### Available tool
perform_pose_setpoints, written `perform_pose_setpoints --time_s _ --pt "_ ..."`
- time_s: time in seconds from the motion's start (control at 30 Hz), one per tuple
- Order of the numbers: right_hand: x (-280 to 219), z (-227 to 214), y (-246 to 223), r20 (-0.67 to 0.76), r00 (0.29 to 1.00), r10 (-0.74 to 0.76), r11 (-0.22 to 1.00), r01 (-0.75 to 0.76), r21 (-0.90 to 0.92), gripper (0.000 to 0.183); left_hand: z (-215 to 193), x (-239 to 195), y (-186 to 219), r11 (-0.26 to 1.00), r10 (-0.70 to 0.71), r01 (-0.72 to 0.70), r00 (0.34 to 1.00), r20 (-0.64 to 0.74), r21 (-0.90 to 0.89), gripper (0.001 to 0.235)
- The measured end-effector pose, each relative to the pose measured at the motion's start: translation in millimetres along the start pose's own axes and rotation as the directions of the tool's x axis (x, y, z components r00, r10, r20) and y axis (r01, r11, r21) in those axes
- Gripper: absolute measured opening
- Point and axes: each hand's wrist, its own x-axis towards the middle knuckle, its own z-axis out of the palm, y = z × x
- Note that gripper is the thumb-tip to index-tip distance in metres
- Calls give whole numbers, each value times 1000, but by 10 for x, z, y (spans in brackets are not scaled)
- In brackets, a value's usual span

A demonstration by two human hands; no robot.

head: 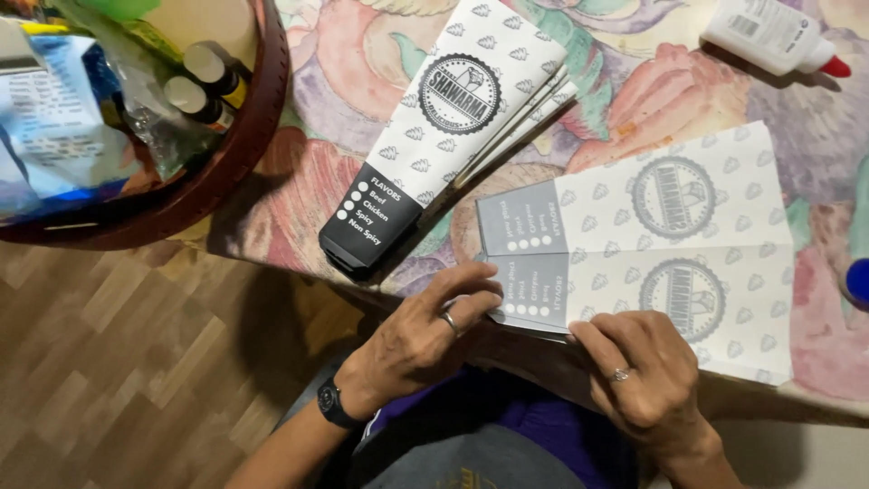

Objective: Folding and gluing paper packaging sleeves for food items at a table.

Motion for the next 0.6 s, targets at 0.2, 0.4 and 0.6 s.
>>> perform_pose_setpoints --time_s 0.2,0.4,0.6 --pt "-47 48 19 -16 1000 16 1000 -16 -7 7 52 68 -24 999 41 -42 998 -48 -17 16" --pt "32 29 -20 13 985 171 979 -171 113 5 81 64 -10 999 -48 48 998 -39 2 12" --pt "61 33 -24 16 982 187 977 -188 105 5 128 51 -52 992 72 -64 995 -71 107 19"
